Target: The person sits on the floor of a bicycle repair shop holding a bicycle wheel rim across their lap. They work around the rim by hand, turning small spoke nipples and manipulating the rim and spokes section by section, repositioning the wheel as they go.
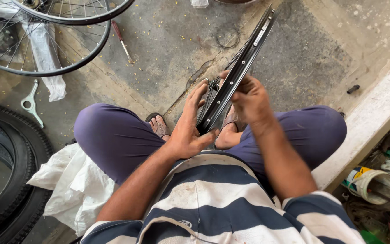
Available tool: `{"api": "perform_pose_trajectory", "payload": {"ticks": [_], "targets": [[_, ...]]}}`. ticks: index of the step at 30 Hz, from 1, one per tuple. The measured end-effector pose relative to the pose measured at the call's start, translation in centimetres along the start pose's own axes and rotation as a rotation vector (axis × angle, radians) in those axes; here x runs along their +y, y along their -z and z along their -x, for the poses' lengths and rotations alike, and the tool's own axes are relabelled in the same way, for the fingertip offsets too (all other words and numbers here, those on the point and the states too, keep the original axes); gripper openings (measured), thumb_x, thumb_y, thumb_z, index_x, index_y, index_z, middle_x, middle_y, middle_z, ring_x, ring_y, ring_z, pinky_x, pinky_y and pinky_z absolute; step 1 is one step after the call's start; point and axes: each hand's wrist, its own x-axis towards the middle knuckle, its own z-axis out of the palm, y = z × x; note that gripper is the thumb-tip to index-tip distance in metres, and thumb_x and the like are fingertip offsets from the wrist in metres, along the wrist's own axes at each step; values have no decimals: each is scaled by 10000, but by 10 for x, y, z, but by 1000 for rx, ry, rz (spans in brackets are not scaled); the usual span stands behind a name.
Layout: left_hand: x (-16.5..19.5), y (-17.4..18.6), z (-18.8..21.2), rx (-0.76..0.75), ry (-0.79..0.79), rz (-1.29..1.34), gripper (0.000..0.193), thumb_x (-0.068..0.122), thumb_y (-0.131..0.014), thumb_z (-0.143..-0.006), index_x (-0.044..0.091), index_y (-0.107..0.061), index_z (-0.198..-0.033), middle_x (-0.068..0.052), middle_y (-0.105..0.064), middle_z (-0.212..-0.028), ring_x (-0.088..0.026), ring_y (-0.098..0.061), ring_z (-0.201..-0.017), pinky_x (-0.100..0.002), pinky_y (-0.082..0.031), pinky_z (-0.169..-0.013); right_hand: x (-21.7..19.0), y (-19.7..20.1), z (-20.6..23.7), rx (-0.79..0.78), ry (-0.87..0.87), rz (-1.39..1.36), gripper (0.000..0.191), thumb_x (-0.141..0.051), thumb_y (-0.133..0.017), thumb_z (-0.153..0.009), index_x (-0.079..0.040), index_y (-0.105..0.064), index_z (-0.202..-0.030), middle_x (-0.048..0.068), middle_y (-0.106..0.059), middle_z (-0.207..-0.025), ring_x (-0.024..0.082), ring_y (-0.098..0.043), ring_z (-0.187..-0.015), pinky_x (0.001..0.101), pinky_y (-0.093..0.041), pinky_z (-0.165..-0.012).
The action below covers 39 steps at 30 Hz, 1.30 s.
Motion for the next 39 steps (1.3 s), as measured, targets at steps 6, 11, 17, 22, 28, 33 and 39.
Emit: {"api": "perform_pose_trajectory", "payload": {"ticks": [6, 11, 17, 22, 28, 33, 39], "targets": [[4, -1, -2, 21, -17, -45, 1022, 84, -740, -794, 44, -180, -1649, -207, -213, -1726, -356, -235, -1635, -482, -335, -1280, 19, -27, 3, 222, 615, 675, 302, -9, -805, -943, -63, -513, -998, 95, -735, -1174, 90, -710, -1014, 249, -604, -883], [6, 0, -2, 21, 4, -33, 1017, 71, -725, -777, 33, -194, -1643, -208, -234, -1714, -362, -257, -1623, -480, -333, -1275, -6, 8, -3, -242, 38, -150, 158, -54, -727, -941, -81, -590, -1016, 134, -733, -1129, 163, -733, -1031, 311, -626, -937], [7, -2, -3, 30, -1, -47, 1001, 69, -727, -785, 35, -205, -1639, -206, -241, -1715, -362, -278, -1617, -472, -351, -1268, 44, -10, -4, 201, 453, 261, 213, 29, -786, -992, -19, -639, -1139, 72, -687, -1020, 117, -676, -857, 240, -580, -771], [8, 1, 0, 54, -10, -67, 1001, 75, -737, -803, 35, -188, -1640, -218, -231, -1715, -372, -261, -1621, -475, -346, -1264, 6, 14, -13, -200, -135, -58, 375, -150, -783, -893, 47, -689, -1198, 123, -736, -1028, 150, -717, -933, 261, -596, -836], [6, -2, 2, 44, 2, -32, 1009, 89, -735, -783, 35, -205, -1640, -216, -250, -1708, -365, -276, -1613, -474, -357, -1262, 7, 10, -5, -83, 108, 27, 403, -142, -853, -884, 10, -646, -1195, 85, -725, -1074, 141, -717, -963, 270, -615, -871], [6, -2, 3, 34, 19, -50, 1002, 89, -741, -790, 28, -213, -1639, -216, -254, -1707, -365, -284, -1615, -472, -360, -1266, 24, -27, -2, 333, 831, 963, 333, -84, -899, -899, -50, -568, -922, 111, -758, -1020, 164, -750, -869, 284, -609, -752], [4, -3, 2, 42, 3, -56, 1016, 82, -757, -789, 24, -205, -1640, -218, -263, -1701, -365, -286, -1609, -472, -352, -1269, 0, -23, 3, 66, 618, 574, 220, -69, -787, -976, -48, -568, -995, 178, -730, -1140, 198, -747, -992, 317, -643, -868]]}}
